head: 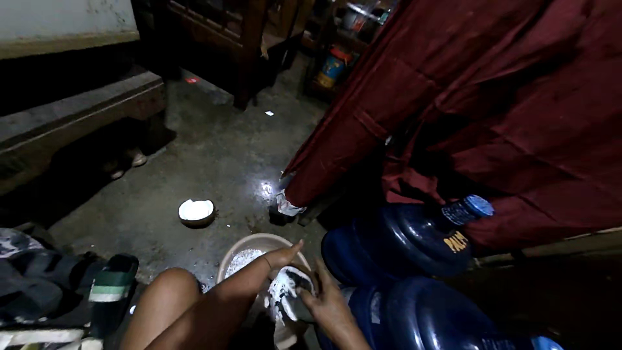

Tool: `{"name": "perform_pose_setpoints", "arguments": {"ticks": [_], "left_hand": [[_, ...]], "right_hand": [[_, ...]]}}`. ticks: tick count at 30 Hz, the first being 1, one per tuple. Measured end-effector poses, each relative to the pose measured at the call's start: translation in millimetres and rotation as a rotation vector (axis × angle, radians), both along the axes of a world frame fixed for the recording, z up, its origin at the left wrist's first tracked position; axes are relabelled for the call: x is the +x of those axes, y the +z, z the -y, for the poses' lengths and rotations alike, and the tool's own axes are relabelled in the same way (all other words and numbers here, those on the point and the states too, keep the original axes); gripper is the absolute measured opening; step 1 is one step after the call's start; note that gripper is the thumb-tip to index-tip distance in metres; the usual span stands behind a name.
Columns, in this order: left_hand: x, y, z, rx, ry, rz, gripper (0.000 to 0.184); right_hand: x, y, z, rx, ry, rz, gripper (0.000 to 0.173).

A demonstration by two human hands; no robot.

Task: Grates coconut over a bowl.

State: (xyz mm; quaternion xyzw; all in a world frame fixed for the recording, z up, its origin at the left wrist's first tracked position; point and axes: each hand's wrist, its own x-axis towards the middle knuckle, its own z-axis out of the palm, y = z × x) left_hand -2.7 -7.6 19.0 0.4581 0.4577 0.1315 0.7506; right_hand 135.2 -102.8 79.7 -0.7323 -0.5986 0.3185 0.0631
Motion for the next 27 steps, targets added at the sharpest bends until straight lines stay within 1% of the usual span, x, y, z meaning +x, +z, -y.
{"name": "perform_pose_setpoints", "arguments": {"ticks": [1, 2, 3, 5, 6, 8, 11, 13, 14, 15, 17, 18, 19, 20, 21, 22, 23, 24, 25, 26, 27], "left_hand": [[-4.1, 13.6, 4.2, -0.003, -0.03, 0.023, 0.082], [-8.1, 26.7, 9.2, 0.035, -0.087, 0.029, 0.084], [-10.3, 38.6, 16.9, 0.11, -0.171, 0.002, 0.085], [-5.9, 43.8, 31.4, 0.299, -0.345, -0.176, 0.088], [-1.8, 35.0, 35.5, 0.379, -0.412, -0.281, 0.088], [2.2, 8.0, 31.9, 0.393, -0.429, -0.378, 0.085], [6.2, -24.6, 7.2, 0.266, -0.361, -0.329, 0.083], [8.2, -37.8, 3.9, 0.167, -0.297, -0.254, 0.086], [6.8, -34.4, 0.6, 0.129, -0.268, -0.213, 0.087], [4.1, -22.2, -3.4, 0.109, -0.253, -0.149, 0.086], [1.1, 11.7, -0.4, 0.124, -0.284, -0.035, 0.084], [1.4, 26.4, 5.3, 0.139, -0.338, -0.017, 0.085], [2.5, 38.3, 12.1, 0.16, -0.391, -0.039, 0.087], [4.6, 43.8, 19.7, 0.196, -0.426, -0.102, 0.089], [6.8, 40.3, 25.6, 0.249, -0.441, -0.181, 0.09], [7.5, 29.5, 25.2, 0.279, -0.465, -0.246, 0.09], [7.3, 13.8, 21.7, 0.265, -0.467, -0.287, 0.089], [6.8, -3.3, 15.2, 0.234, -0.446, -0.299, 0.088], [6.4, -16.6, 7.1, 0.197, -0.413, -0.292, 0.086], [5.6, -24.1, 0.2, 0.171, -0.375, -0.272, 0.083], [3.0, -24.5, -4.9, 0.157, -0.341, -0.247, 0.081]], "right_hand": [[6.2, 2.8, 15.6, 0.077, 0.018, -0.102, 0.103], [6.7, 6.4, 32.0, 0.134, 0.054, -0.148, 0.105], [3.6, 7.0, 48.5, 0.187, 0.106, -0.128, 0.099], [-6.8, -12.3, 74.4, 0.322, 0.162, -0.024, 0.086], [-13.0, -25.2, 80.9, 0.361, 0.147, 0.016, 0.079], [-25.4, -45.3, 78.4, 0.319, 0.09, 0.093, 0.076], [-28.3, -57.7, 49.2, 0.159, 0.049, 0.184, 0.081], [-22.4, -56.5, 33.3, 0.024, 0.066, 0.229, 0.078], [-20.5, -49.9, 23.0, -0.027, 0.073, 0.241, 0.078], [-19.4, -38.1, 14.1, -0.051, 0.074, 0.242, 0.083], [-17.0, -9.3, 20.0, -0.021, 0.085, 0.244, 0.09], [-16.0, 2.8, 32.8, 0.029, 0.096, 0.242, 0.09], [-16.8, 10.5, 46.4, 0.083, 0.106, 0.24, 0.086], [-20.0, 10.7, 59.1, 0.14, 0.113, 0.25, 0.079], [-26.1, 4.0, 68.4, 0.194, 0.103, 0.268, 0.071], [-34.1, -4.0, 70.7, 0.183, 0.082, 0.282, 0.066], [-42.5, -12.2, 68.0, 0.129, 0.057, 0.297, 0.065], [-49.8, -20.9, 61.3, 0.082, 0.039, 0.313, 0.065], [-53.6, -30.9, 53.0, 0.079, 0.032, 0.328, 0.064], [-54.5, -39.0, 44.8, 0.083, 0.038, 0.341, 0.064], [-53.4, -44.1, 35.5, 0.068, 0.054, 0.358, 0.066]]}}
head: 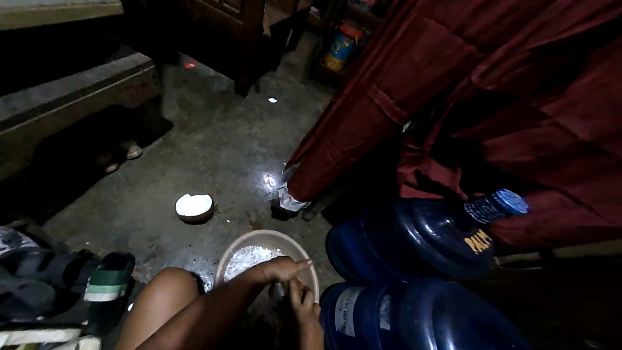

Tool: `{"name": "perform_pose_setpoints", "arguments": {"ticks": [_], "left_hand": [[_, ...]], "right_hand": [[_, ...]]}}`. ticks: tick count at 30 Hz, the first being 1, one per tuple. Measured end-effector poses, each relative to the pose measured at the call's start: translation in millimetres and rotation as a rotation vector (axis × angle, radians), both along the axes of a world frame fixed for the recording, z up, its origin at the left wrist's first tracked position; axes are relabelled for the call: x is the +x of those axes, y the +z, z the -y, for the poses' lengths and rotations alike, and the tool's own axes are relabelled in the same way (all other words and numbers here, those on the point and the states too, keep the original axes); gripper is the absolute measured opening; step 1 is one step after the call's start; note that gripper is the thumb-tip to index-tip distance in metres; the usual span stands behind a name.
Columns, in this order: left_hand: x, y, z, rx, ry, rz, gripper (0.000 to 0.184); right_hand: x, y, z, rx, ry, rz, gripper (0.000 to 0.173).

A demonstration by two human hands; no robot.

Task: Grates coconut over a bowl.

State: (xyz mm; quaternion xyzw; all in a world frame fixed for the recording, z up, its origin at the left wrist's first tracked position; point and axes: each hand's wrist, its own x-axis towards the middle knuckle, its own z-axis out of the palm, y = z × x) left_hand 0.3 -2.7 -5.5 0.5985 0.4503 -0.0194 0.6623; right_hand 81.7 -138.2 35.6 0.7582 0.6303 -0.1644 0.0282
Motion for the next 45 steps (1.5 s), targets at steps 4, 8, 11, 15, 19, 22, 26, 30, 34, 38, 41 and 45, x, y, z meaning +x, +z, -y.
{"name": "perform_pose_setpoints", "arguments": {"ticks": [4, 8, 11, 15, 19, 22, 26, 30, 34, 38, 41, 45], "left_hand": [[-6.1, 9.7, -8.8, -0.055, 0.08, 0.078, 0.085], [-7.3, 48.9, 14.8, -0.041, -0.016, 0.214, 0.09], [-5.8, 14.2, 28.0, 0.212, -0.038, 0.174, 0.069], [-6.9, -4.0, 6.4, -0.006, 0.142, 0.008, 0.079], [-5.2, -13.7, -0.2, -0.079, 0.223, 0.119, 0.086], [-12.4, 34.5, 6.6, -0.103, 0.093, 0.28, 0.088], [-0.4, 37.7, 26.8, -0.03, -0.006, 0.194, 0.089], [3.0, -7.8, 9.7, 0.031, -0.006, 0.076, 0.09], [4.8, -5.4, 1.0, -0.08, 0.101, 0.096, 0.089], [3.1, 46.4, 4.4, -0.079, 0.044, 0.248, 0.089], [1.9, 52.3, 24.3, 0.024, -0.049, 0.202, 0.091], [2.7, -6.8, 8.6, 0.035, -0.013, 0.065, 0.09]], "right_hand": [[15.6, 9.4, -38.1, -0.201, 0.034, 0.028, 0.072], [25.2, 56.0, -1.1, -0.025, 0.113, -0.045, 0.073], [8.7, 44.1, 20.3, 0.014, 0.057, -0.013, 0.066], [-0.4, -0.9, -8.8, -0.051, 0.023, 0.006, 0.064], [15.5, 7.0, -43.4, -0.27, 0.078, 0.069, 0.07], [25.2, 46.2, -29.1, -0.19, 0.119, 0.072, 0.073], [15.5, 54.1, 14.8, -0.01, 0.156, 0.075, 0.066], [3.4, 2.1, 4.2, 0.05, 0.064, 0.067, 0.058], [15.0, 4.8, -32.4, -0.218, 0.072, 0.109, 0.063], [21.6, 62.7, -28.2, -0.238, 0.105, 0.123, 0.079], [15.1, 69.3, 7.8, -0.092, 0.143, 0.083, 0.068], [-2.6, 15.0, -2.3, -0.086, 0.045, 0.056, 0.06]]}}
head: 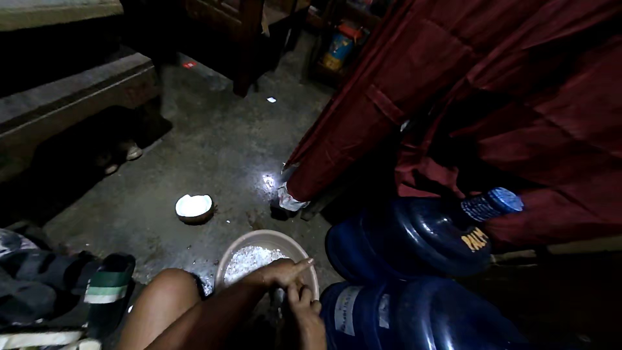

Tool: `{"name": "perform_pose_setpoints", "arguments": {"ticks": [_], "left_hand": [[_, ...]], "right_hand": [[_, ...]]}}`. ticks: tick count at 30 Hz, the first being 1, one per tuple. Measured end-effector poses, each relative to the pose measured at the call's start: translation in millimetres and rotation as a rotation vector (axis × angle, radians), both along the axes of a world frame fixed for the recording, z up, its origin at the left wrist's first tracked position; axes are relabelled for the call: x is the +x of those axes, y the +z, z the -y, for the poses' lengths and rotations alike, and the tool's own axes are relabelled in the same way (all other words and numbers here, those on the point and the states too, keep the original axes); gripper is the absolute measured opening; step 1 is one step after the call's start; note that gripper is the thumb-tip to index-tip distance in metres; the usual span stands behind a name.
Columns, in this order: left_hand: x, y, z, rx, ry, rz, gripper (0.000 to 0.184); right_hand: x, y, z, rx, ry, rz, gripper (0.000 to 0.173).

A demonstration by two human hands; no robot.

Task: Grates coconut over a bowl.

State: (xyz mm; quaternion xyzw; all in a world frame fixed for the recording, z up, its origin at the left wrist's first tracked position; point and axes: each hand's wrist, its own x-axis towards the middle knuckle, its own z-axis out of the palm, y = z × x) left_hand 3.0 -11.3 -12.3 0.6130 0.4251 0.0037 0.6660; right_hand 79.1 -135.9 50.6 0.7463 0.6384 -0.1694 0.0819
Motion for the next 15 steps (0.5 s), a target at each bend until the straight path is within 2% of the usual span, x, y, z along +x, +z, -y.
{"name": "perform_pose_setpoints", "arguments": {"ticks": [4, 7, 9, 11, 12, 13, 15], "left_hand": [[2.8, -16.6, -7.4, -0.135, 0.236, 0.063, 0.086], [-3.2, -1.6, -12.5, -0.291, 0.422, 0.193, 0.085], [-7.4, 24.9, -3.2, -0.328, 0.358, 0.247, 0.09], [-13.3, 59.6, 8.7, -0.197, 0.167, 0.256, 0.086], [-12.2, 71.4, 17.1, -0.078, 0.082, 0.183, 0.084], [-9.4, 73.2, 25.4, 0.033, 0.013, 0.09, 0.083], [-3.3, 42.7, 34.9, 0.257, -0.042, -0.006, 0.079]], "right_hand": [[22.1, -15.3, -42.8, -0.188, 0.008, -0.011, 0.07], [48.6, 10.9, -54.4, -0.058, -0.051, -0.251, 0.085], [65.7, 31.1, -34.0, 0.009, -0.044, -0.382, 0.098], [65.2, 47.0, -3.2, 0.062, 0.046, -0.403, 0.1], [60.0, 45.4, 13.1, 0.095, 0.075, -0.382, 0.095], [52.1, 36.9, 27.6, 0.143, 0.075, -0.355, 0.087], [33.5, 16.4, 38.4, 0.166, 0.029, -0.257, 0.075]]}}
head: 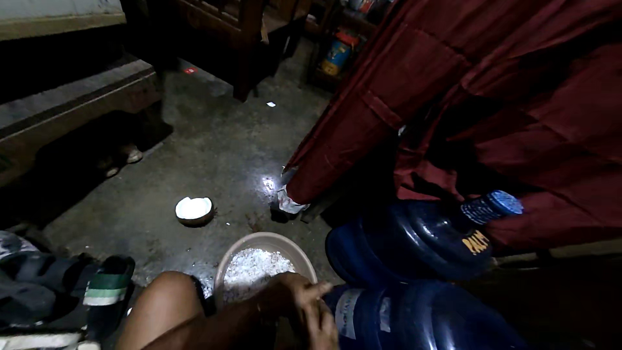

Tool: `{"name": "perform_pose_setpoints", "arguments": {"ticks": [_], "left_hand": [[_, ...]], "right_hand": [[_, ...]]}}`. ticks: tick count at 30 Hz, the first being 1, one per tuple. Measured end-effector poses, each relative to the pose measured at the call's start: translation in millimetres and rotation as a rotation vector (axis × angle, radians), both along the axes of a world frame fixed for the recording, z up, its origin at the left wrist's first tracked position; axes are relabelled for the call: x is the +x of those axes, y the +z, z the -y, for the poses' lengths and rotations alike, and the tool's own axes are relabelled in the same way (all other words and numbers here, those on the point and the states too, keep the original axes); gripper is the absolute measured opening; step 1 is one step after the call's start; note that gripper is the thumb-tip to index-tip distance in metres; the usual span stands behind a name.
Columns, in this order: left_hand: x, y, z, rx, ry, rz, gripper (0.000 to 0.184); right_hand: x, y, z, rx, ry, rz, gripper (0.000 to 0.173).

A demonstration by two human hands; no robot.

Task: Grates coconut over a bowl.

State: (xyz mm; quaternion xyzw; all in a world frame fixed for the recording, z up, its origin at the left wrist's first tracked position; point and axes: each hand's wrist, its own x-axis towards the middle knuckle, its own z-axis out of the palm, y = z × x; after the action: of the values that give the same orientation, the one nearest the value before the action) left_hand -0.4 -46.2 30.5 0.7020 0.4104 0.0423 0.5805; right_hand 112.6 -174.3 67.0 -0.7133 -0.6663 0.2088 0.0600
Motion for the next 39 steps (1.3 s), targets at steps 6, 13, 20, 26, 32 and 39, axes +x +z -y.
{"name": "perform_pose_setpoints", "arguments": {"ticks": [6, 13, 20, 26, 32, 39], "left_hand": [[-3.0, -47.4, -35.3, -0.288, 0.18, 0.001, 0.08], [-15.7, 34.3, -26.9, -0.299, 0.093, 0.106, 0.086], [-6.5, -46.6, -27.9, -0.211, 0.115, -0.12, 0.083], [-15.4, 11.4, -35.5, -0.372, 0.307, 0.05, 0.08], [-13.8, 8.5, -13.0, -0.181, 0.024, -0.023, 0.09], [-9.1, -42.4, -41.4, -0.317, 0.148, -0.029, 0.088]], "right_hand": [[-12.6, -33.7, -52.8, -0.207, -0.038, 0.167, 0.071], [3.0, 44.1, -45.6, -0.165, 0.05, 0.081, 0.081], [-22.8, -29.1, -26.9, -0.119, -0.01, 0.147, 0.074], [12.9, -5.5, -74.9, -0.153, 0.03, 0.061, 0.086], [11.1, 3.0, -15.6, 0.167, 0.195, 0.098, 0.062], [8.0, -40.4, -66.7, -0.166, 0.002, 0.069, 0.064]]}}
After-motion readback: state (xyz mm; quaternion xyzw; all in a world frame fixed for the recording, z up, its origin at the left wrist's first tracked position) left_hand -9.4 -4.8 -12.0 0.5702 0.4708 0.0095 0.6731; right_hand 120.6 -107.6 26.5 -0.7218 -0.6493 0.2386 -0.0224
